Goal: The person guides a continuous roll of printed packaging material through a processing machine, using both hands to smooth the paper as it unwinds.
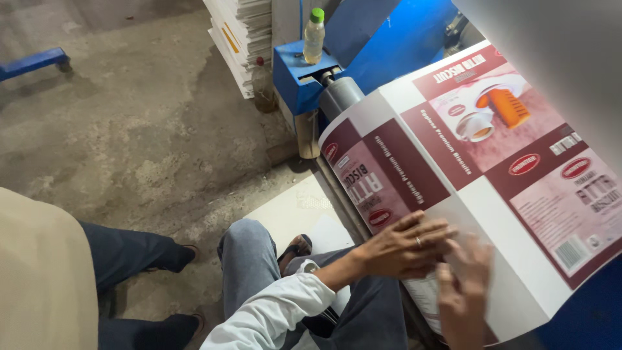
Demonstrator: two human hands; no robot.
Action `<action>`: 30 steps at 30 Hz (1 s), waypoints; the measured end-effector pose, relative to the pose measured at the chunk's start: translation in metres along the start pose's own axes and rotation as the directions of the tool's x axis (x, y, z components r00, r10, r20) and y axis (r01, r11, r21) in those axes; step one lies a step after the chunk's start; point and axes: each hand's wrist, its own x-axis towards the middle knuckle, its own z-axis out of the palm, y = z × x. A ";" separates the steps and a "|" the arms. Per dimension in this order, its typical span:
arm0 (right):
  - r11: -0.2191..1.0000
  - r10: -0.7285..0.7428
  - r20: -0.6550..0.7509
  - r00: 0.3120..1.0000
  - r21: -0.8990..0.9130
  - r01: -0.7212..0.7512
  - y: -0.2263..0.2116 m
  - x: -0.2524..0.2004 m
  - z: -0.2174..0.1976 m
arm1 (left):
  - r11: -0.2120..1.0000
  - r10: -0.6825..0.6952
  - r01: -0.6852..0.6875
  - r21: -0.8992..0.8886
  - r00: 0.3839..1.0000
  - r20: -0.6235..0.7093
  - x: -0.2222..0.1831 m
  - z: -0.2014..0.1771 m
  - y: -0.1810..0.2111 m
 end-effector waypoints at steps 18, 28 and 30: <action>0.985 -0.065 -0.010 0.998 -0.161 0.063 0.039 -0.001 -0.026 | 0.996 -0.041 0.046 0.074 0.997 -0.061 0.004 -0.036 -0.009; 0.952 0.169 0.116 0.979 -0.278 -0.131 0.040 0.003 -0.068 | 0.937 -0.236 0.287 0.201 0.941 -0.244 -0.004 -0.070 -0.051; 0.919 0.230 0.026 0.973 -0.335 -0.208 0.045 0.000 -0.073 | 0.923 -0.253 0.323 0.209 0.919 -0.302 -0.002 -0.069 -0.050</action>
